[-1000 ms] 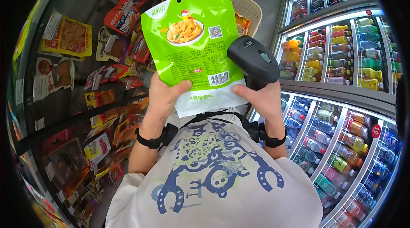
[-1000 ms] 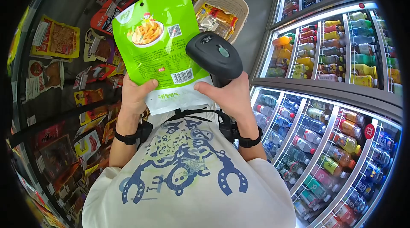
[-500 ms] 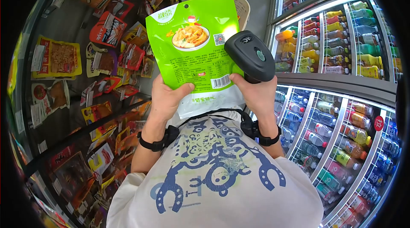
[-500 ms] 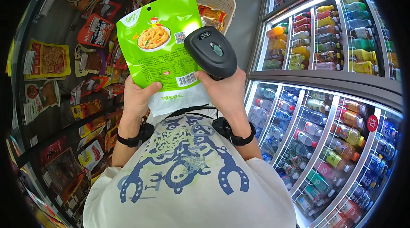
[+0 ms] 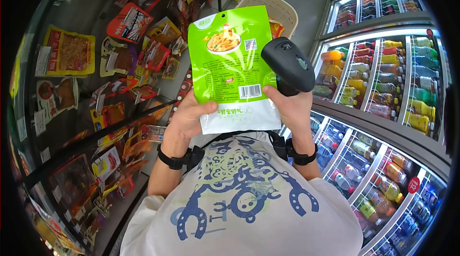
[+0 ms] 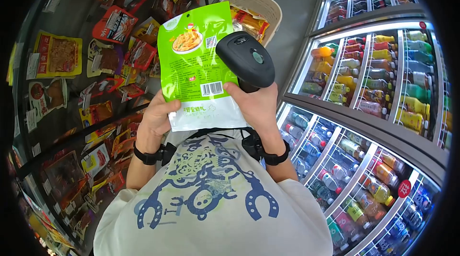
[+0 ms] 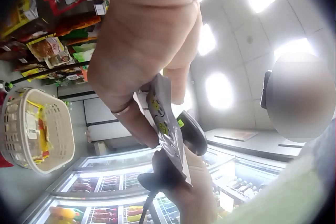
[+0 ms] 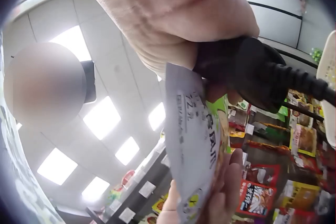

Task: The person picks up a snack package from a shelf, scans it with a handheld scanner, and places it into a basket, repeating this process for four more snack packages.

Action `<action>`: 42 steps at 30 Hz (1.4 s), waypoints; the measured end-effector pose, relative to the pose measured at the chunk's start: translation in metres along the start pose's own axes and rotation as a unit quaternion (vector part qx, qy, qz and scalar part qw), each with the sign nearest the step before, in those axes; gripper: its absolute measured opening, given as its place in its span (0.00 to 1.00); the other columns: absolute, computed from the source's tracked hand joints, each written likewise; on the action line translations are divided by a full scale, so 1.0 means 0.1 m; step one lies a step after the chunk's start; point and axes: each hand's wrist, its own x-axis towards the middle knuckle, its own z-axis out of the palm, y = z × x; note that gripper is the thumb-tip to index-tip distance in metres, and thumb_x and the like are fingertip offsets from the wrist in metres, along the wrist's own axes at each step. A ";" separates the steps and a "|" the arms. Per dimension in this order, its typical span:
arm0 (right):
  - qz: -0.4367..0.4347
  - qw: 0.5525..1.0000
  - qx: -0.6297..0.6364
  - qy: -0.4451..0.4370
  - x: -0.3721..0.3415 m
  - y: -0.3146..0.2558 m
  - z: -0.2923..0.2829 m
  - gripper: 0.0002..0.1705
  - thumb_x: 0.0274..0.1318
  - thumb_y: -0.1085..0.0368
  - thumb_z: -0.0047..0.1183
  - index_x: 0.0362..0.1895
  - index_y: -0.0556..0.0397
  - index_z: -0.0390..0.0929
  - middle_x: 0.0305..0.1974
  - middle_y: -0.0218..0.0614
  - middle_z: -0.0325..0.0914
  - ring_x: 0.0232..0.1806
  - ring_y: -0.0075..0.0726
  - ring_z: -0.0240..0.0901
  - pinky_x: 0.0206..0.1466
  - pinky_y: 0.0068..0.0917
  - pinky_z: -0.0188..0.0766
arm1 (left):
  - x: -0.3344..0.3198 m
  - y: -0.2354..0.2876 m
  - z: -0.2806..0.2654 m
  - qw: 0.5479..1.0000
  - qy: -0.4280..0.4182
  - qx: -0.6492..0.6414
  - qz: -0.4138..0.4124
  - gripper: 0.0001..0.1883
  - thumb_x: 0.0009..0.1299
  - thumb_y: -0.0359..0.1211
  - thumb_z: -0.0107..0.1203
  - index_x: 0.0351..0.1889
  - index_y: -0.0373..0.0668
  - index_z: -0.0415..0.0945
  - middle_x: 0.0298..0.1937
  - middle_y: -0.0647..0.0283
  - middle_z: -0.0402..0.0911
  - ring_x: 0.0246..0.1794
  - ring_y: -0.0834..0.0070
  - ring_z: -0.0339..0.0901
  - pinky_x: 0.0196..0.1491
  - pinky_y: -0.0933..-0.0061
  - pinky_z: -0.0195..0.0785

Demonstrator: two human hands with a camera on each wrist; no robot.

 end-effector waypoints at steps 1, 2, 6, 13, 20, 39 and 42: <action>0.005 1.000 -0.013 -0.012 0.02 0.04 0.03 0.27 0.41 0.75 0.64 0.50 0.60 0.73 0.43 0.34 0.76 0.41 0.24 0.72 0.44 0.24 0.70 | -0.03 0.01 0.00 1.000 0.000 0.018 -0.006 0.27 0.59 0.22 0.60 0.58 0.36 0.67 0.54 0.54 0.76 0.51 0.66 0.77 0.54 0.64 0.71; 0.007 0.999 -0.028 -0.022 0.04 0.06 0.06 0.27 0.41 0.75 0.64 0.50 0.60 0.73 0.43 0.34 0.76 0.41 0.24 0.71 0.44 0.24 0.70 | -0.05 0.03 -0.01 1.000 0.003 0.017 -0.002 0.27 0.59 0.22 0.60 0.58 0.36 0.67 0.54 0.54 0.76 0.51 0.66 0.77 0.54 0.64 0.71; -0.022 0.997 -0.069 -0.026 0.08 0.07 0.14 0.24 0.43 0.74 0.62 0.49 0.60 0.74 0.39 0.34 0.78 0.38 0.24 0.73 0.41 0.23 0.71 | -0.08 0.13 -0.12 0.990 0.086 0.102 0.043 0.25 0.59 0.18 0.57 0.56 0.35 0.68 0.52 0.57 0.77 0.47 0.69 0.77 0.51 0.69 0.71; 0.051 0.997 -0.038 0.051 -0.13 -0.08 0.41 0.12 0.51 0.72 0.56 0.42 0.61 0.76 0.30 0.33 0.79 0.28 0.24 0.76 0.33 0.22 0.71 | -0.06 0.53 -0.33 0.910 0.198 0.313 0.188 0.17 0.59 0.19 0.56 0.48 0.33 0.72 0.44 0.61 0.80 0.41 0.77 0.77 0.46 0.76 0.69; 0.041 0.991 -0.128 0.019 -0.32 -0.19 0.84 0.08 0.49 0.70 0.58 0.35 0.60 0.80 0.25 0.33 0.81 0.27 0.21 0.76 0.33 0.22 0.71 | 0.05 0.69 -0.54 0.874 0.195 0.400 0.195 0.15 0.58 0.22 0.58 0.44 0.32 0.74 0.40 0.61 0.81 0.39 0.77 0.76 0.43 0.75 0.68; -0.001 0.980 -0.196 0.024 -0.17 -0.32 1.24 0.12 0.45 0.65 0.60 0.35 0.57 0.79 0.23 0.44 0.78 0.23 0.36 0.76 0.32 0.29 0.70 | 0.01 0.98 -0.69 0.847 0.172 0.424 0.272 0.14 0.58 0.24 0.56 0.44 0.33 0.74 0.39 0.59 0.81 0.38 0.76 0.77 0.43 0.72 0.68; 0.035 0.981 -0.188 0.014 -0.18 -0.35 1.24 0.12 0.46 0.65 0.60 0.37 0.56 0.80 0.22 0.43 0.78 0.22 0.31 0.74 0.31 0.28 0.69 | 0.01 0.99 -0.69 0.845 0.174 0.422 0.278 0.14 0.59 0.23 0.56 0.44 0.33 0.74 0.39 0.60 0.81 0.39 0.76 0.76 0.44 0.73 0.68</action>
